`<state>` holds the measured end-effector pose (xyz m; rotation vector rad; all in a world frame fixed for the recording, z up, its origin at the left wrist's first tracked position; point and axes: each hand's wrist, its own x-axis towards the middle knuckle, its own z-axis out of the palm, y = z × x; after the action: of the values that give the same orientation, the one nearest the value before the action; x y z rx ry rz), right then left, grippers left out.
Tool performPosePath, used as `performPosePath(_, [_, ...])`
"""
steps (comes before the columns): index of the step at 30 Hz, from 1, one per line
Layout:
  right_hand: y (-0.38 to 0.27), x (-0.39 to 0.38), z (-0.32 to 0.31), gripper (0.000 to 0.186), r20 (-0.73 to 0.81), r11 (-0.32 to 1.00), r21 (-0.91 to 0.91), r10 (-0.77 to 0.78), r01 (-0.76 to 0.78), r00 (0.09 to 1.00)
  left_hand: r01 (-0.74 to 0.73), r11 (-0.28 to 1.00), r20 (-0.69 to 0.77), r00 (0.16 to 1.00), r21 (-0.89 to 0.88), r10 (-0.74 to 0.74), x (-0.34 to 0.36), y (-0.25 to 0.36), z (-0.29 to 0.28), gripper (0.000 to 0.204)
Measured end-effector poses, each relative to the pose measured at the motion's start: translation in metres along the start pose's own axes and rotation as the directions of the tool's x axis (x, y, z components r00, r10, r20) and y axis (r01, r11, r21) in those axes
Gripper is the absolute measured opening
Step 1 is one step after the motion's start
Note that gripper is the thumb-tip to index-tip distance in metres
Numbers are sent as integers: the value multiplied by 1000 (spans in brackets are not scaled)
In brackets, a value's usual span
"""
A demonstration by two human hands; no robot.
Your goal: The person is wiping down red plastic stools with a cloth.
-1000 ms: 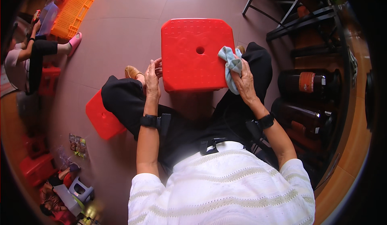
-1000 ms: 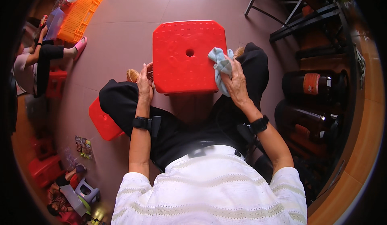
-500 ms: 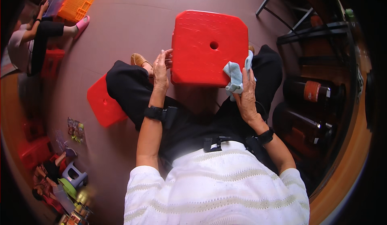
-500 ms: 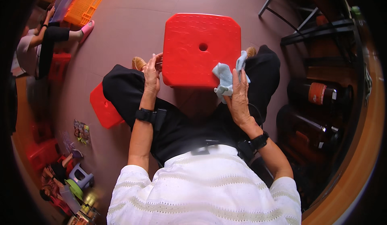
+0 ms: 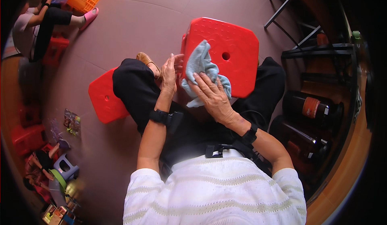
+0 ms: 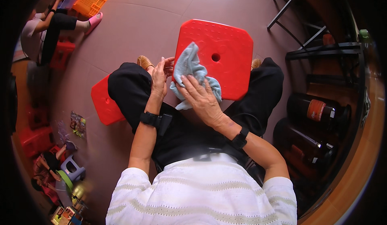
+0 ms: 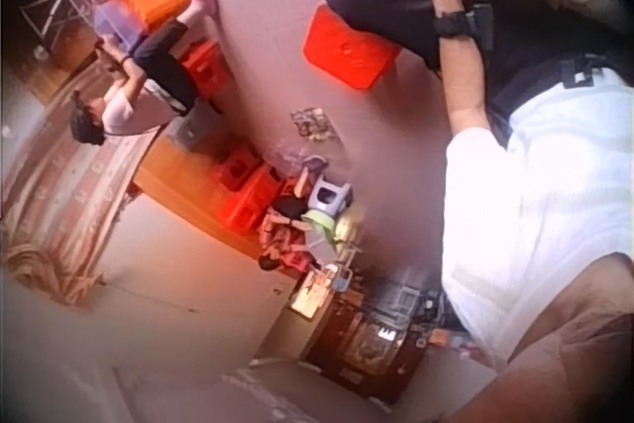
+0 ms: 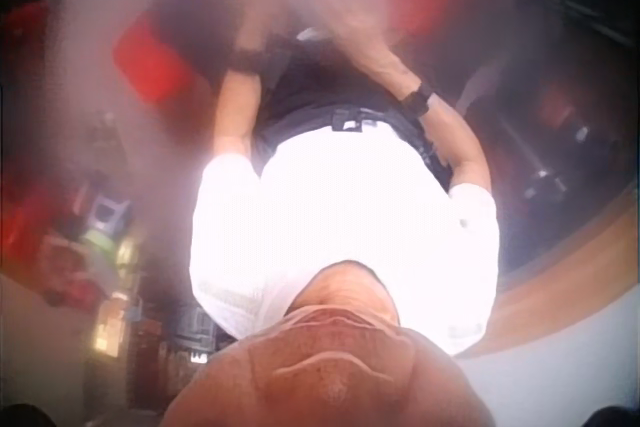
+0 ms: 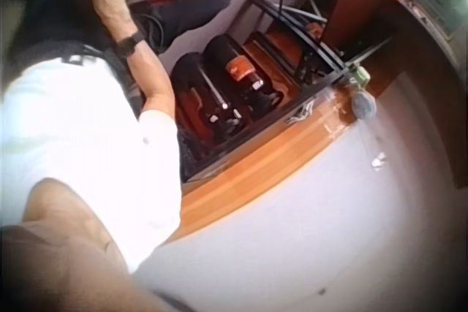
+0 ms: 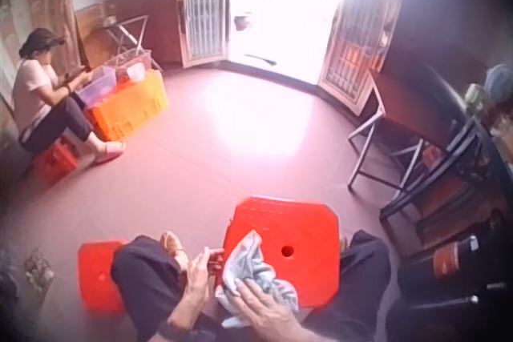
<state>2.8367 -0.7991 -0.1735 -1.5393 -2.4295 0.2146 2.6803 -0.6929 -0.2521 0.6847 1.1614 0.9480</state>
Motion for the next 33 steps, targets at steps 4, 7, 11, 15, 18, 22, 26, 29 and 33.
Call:
performPosePath(4, [-4,21,5,56,60,995,0,-98,98,993,20,999,-9,1000,-44,-21,0,9,-3,51])
performPosePath(7, [-6,40,3,53,73,988,75,-141,136,987,-6,999,-148,989,42,12,-1,12,-2,54])
performPosePath(11, [-5,74,8,42,55,953,265,-167,147,984,1,992,65,998,-125,7,22,-16,-29,54])
performPosePath(15, [7,112,8,36,-49,916,371,-143,151,988,-64,993,16,998,-103,66,29,-23,-44,55])
performPosePath(18, [38,140,3,36,-46,932,360,-23,38,999,80,989,-144,985,-122,-97,12,0,-22,50])
performPosePath(22, [65,175,3,30,-201,922,377,-5,82,980,-58,997,-7,998,-51,58,4,7,-26,52])
performPosePath(26, [86,177,0,24,-288,929,365,172,-58,942,-134,988,-50,990,-83,130,-12,29,-24,46])
performPosePath(29, [106,149,-10,29,-242,923,324,291,-206,925,-381,907,-146,922,-179,359,-36,56,-39,38])
performPosePath(33, [140,90,-19,36,-226,890,317,407,-328,885,-616,739,-380,775,-272,505,-94,83,-87,32])
